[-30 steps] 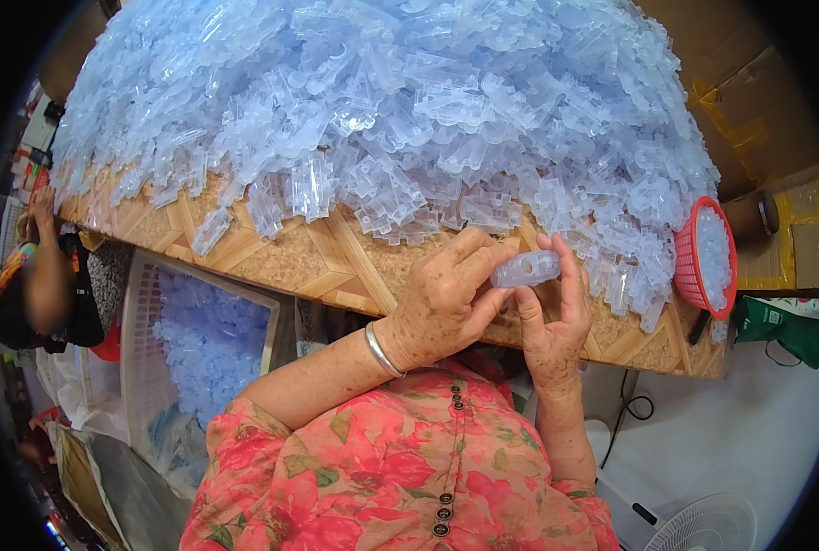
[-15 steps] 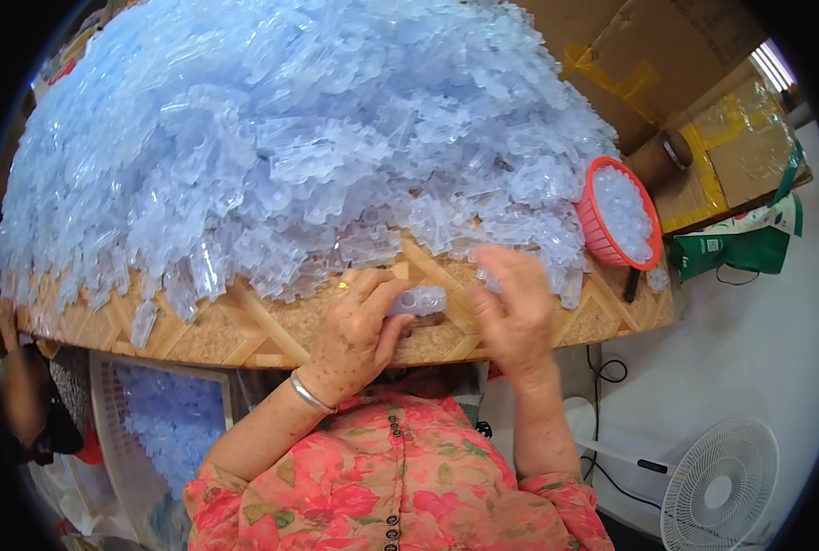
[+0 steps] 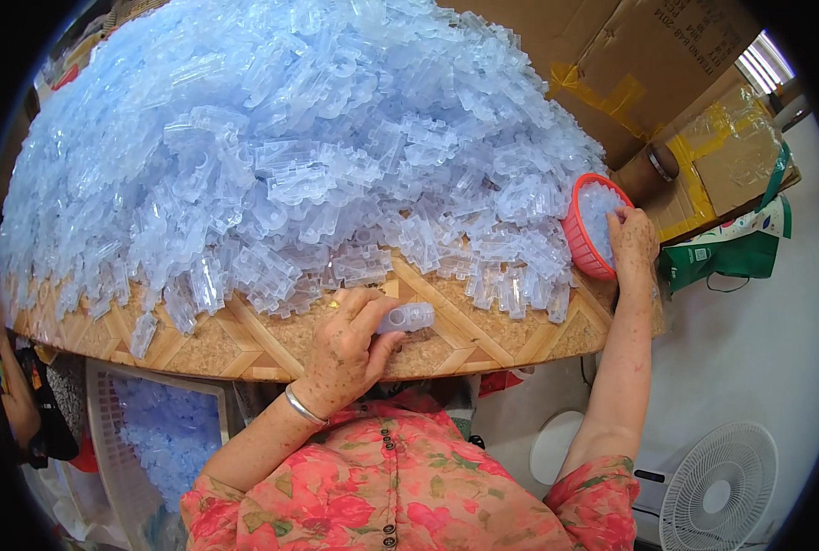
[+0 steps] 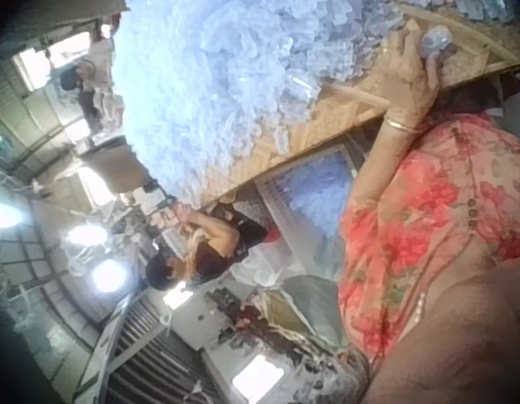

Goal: The person sits at a wooden table and repeatedly picks up small translucent plastic components from a large pile. They align and press two pieces together to form a single unit, then place the assembled item into a red basket. The process is continuous and repetitive throughout the clip.

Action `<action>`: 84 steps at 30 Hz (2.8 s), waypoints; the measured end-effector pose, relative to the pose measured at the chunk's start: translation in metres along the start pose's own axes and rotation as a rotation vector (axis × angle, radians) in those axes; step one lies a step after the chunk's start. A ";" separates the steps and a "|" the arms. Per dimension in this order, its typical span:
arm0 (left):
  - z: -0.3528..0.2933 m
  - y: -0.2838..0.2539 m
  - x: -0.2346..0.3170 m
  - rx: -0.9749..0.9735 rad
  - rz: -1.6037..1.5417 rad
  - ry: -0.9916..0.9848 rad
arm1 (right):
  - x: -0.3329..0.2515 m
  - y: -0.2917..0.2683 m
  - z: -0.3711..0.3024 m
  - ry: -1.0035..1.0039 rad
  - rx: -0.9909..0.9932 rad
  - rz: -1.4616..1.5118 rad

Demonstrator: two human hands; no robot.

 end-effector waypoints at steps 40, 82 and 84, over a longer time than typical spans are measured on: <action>-0.009 0.002 -0.009 0.043 -0.090 -0.019 | -0.192 -0.079 -0.260 -1.019 -0.278 0.625; -0.013 -0.004 -0.012 -0.074 -0.362 -0.248 | -0.163 -0.040 -0.238 -0.592 -0.679 0.710; -0.011 -0.002 -0.014 -0.106 -0.401 -0.294 | -0.164 -0.036 -0.240 -0.595 -0.733 0.650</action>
Point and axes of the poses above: each hand's wrist, its own z-axis towards the middle knuckle, its own y-axis out of the palm, x = y × z, the point moved 6 cm from there along z, towards the middle knuckle, and after that the axes turned 10 degrees about y, right-handed, at the moved point
